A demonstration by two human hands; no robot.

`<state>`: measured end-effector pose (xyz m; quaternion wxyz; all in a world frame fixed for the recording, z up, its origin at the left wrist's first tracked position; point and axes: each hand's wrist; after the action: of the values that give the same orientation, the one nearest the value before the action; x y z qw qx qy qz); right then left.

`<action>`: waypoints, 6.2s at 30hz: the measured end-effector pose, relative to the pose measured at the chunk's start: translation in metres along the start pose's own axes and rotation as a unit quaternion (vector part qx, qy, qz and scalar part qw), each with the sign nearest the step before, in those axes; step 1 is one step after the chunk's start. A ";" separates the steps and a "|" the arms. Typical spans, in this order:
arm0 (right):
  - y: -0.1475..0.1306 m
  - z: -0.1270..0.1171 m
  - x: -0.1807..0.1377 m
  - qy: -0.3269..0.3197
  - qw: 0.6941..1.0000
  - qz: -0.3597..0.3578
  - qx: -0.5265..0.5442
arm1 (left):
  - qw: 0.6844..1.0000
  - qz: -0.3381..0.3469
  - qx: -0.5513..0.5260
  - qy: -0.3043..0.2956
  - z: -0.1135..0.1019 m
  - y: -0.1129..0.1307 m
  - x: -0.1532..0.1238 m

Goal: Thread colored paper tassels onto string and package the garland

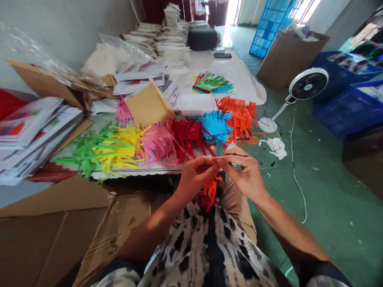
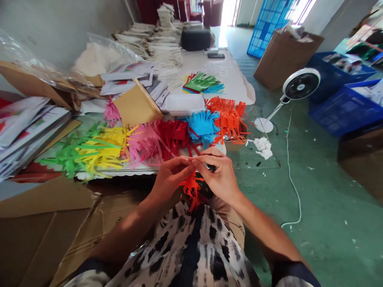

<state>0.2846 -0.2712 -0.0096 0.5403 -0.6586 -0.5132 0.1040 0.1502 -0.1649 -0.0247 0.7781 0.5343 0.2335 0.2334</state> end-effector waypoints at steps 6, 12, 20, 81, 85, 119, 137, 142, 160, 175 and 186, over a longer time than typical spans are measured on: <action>0.002 0.013 0.004 0.039 0.997 -0.039 -0.045 | 0.998 0.013 -0.054 0.039 -0.006 -0.007 0.004; 0.005 0.032 0.032 0.021 0.998 -0.049 -0.038 | 0.995 0.036 0.013 0.088 -0.025 -0.004 0.010; 0.025 0.059 0.098 -0.113 0.985 -0.128 -0.008 | 0.985 0.045 0.051 0.159 -0.069 0.005 0.022; -0.036 -0.042 -0.076 -0.150 0.967 -0.170 -0.115 | 0.946 0.189 0.244 0.104 0.018 -0.020 -0.107; -0.046 -0.036 -0.083 -0.159 0.958 -0.193 -0.143 | 0.941 0.197 0.259 0.093 0.013 -0.021 -0.124; -0.067 -0.039 -0.139 -0.190 0.914 -0.251 -0.255 | 0.921 0.273 0.276 0.020 0.013 -0.044 -0.167; -0.069 -0.034 -0.139 -0.251 0.883 -0.250 -0.307 | 0.921 0.233 0.309 0.047 0.008 -0.052 -0.175; -0.059 -0.034 -0.139 -0.245 0.891 -0.234 -0.303 | 0.937 0.184 0.295 0.036 0.006 -0.053 -0.172; -0.036 -0.014 -0.103 -0.173 0.974 -0.083 -0.121 | 0.967 0.097 0.228 0.050 -0.005 -0.054 -0.129; -0.010 -0.037 -0.062 -0.032 0.998 0.042 0.024 | 0.970 0.040 0.221 -0.089 0.006 -0.043 -0.053; 0.050 -0.138 0.023 0.357 0.931 -0.030 -0.068 | 0.783 0.305 0.524 -0.140 0.028 -0.007 0.110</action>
<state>0.4188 -0.3304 0.0131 0.6446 -0.6718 -0.3122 -0.1890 0.2540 -0.1197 -0.0352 0.2912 0.9298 0.0334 0.2227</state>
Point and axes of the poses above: each hand's wrist, its own x-axis towards the middle knuckle, its own z-axis out of the palm, y = z × x, and after that the axes turned 1 degree about -z, right-handed
